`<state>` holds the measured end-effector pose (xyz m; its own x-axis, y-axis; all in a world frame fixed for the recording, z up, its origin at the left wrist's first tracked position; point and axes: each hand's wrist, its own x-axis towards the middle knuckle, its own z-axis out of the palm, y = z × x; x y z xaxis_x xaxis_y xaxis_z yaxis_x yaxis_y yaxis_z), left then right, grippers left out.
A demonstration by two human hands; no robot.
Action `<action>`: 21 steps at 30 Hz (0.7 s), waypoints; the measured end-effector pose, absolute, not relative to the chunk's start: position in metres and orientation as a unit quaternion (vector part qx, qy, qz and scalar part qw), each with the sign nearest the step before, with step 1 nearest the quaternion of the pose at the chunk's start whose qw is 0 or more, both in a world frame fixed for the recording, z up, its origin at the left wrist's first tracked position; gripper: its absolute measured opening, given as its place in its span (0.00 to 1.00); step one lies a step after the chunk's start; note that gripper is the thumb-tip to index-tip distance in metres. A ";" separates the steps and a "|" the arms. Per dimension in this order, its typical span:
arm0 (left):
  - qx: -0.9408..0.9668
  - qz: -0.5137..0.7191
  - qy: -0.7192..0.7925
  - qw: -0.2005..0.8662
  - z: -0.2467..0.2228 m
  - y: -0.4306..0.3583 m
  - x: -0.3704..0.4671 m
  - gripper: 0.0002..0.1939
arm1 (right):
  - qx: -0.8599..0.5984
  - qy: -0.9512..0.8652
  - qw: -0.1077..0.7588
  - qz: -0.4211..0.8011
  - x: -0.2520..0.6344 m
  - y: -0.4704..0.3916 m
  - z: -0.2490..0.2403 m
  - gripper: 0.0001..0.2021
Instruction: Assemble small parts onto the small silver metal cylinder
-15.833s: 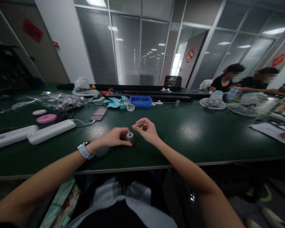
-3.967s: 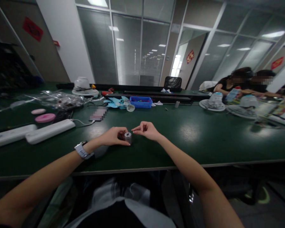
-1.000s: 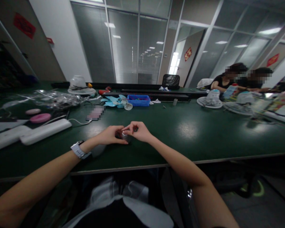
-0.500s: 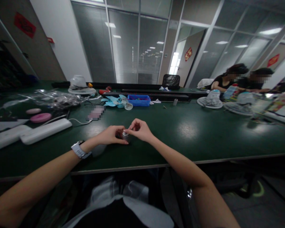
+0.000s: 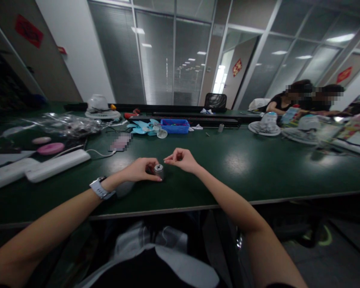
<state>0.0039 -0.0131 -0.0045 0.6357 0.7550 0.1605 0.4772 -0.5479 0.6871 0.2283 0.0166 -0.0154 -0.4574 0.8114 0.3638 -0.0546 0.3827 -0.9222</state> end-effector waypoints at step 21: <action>0.846 0.215 0.380 0.305 -0.003 -0.011 0.001 0.24 | -0.281 -0.767 0.219 0.533 0.250 0.025 -0.022 0.19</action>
